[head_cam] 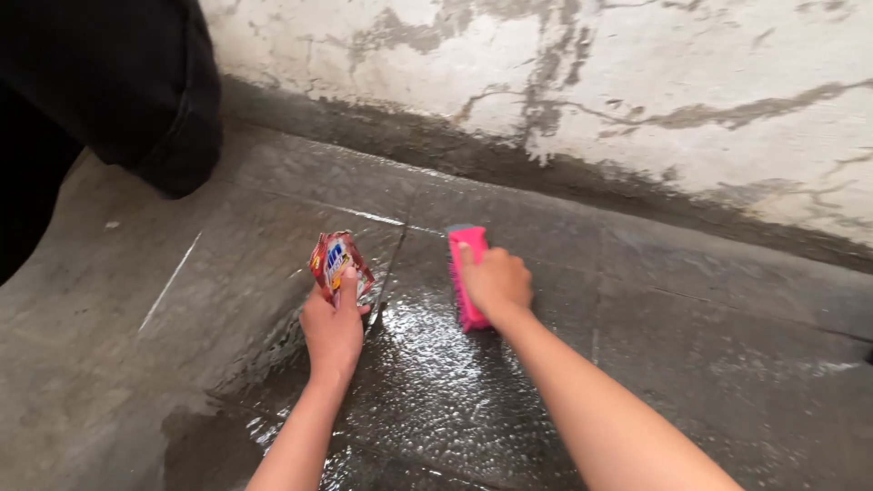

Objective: Scrubbing a tiled floor with a pink hand brush and rinsing with a water hose while holding a detergent packet.

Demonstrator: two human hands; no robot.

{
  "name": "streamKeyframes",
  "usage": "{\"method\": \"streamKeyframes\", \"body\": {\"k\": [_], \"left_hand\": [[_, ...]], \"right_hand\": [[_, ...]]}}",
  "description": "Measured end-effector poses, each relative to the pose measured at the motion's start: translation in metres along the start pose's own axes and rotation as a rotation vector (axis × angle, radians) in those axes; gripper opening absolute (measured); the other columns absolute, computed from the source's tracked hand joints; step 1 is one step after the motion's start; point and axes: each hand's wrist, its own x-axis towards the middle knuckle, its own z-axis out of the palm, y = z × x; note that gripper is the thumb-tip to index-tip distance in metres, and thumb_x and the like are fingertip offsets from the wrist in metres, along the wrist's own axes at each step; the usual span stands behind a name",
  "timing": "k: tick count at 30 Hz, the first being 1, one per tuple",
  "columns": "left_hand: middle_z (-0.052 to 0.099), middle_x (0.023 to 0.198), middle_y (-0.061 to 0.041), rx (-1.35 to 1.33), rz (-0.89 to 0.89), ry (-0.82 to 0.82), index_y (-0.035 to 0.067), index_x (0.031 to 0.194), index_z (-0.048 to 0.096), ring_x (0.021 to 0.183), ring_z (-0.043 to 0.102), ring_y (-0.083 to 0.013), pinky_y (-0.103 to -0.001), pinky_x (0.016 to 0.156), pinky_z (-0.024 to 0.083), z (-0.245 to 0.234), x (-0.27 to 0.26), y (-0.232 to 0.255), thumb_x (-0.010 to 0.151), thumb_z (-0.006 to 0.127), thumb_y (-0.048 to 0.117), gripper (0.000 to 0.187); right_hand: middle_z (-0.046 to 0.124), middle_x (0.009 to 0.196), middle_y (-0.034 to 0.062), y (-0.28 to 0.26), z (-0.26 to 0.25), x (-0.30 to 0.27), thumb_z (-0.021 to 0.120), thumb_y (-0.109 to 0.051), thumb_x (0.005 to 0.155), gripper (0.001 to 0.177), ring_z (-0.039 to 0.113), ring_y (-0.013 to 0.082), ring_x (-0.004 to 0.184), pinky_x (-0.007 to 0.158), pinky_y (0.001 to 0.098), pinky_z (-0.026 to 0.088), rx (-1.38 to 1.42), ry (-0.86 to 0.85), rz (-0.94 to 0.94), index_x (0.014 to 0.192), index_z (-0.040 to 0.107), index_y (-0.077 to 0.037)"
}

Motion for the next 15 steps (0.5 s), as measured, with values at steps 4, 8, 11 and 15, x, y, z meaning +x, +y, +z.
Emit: {"method": "streamKeyframes", "body": {"k": [4, 8, 11, 15], "left_hand": [[0.074, 0.104, -0.023, 0.034, -0.027, -0.001, -0.007, 0.128, 0.064, 0.078, 0.077, -0.0244, -0.039, 0.075, 0.062, -0.013, -0.003, 0.004, 0.101, 0.062, 0.038, 0.052], [0.072, 0.109, -0.028, 0.032, -0.043, -0.009, -0.011, 0.131, 0.061, 0.082, 0.077, -0.0273, -0.041, 0.077, 0.061, -0.013, -0.007, 0.007, 0.103, 0.061, 0.035, 0.054], [0.072, 0.107, -0.028, 0.036, -0.049, -0.026, -0.012, 0.129, 0.061, 0.082, 0.078, -0.028, -0.041, 0.076, 0.062, -0.006, -0.013, 0.002, 0.101, 0.062, 0.037, 0.057], [0.073, 0.108, -0.027, 0.022, -0.052, -0.046, -0.011, 0.129, 0.062, 0.083, 0.078, -0.0278, -0.039, 0.075, 0.063, -0.005, -0.02, 0.009, 0.101, 0.062, 0.033, 0.052]], "right_hand": [[0.073, 0.118, 0.0247, -0.045, 0.007, -0.038, 0.047, -0.057, 0.097, 0.063, 0.067, 0.045, 0.118, 0.096, 0.0559, 0.056, -0.024, -0.103, -0.119, 0.119, 0.075, -0.005], [0.072, 0.12, 0.0254, -0.052, 0.018, -0.052, 0.043, -0.057, 0.098, 0.067, 0.066, 0.0469, 0.119, 0.098, 0.0572, 0.055, -0.049, -0.199, -0.236, 0.12, 0.073, -0.001], [0.072, 0.12, 0.0261, -0.041, 0.016, -0.056, 0.042, -0.057, 0.098, 0.068, 0.065, 0.0479, 0.118, 0.098, 0.0576, 0.054, -0.067, -0.213, -0.252, 0.12, 0.072, 0.001], [0.072, 0.121, 0.025, -0.029, -0.018, -0.063, 0.041, -0.057, 0.099, 0.069, 0.066, 0.047, 0.119, 0.099, 0.0571, 0.054, -0.148, -0.176, -0.222, 0.119, 0.072, 0.001]]}}
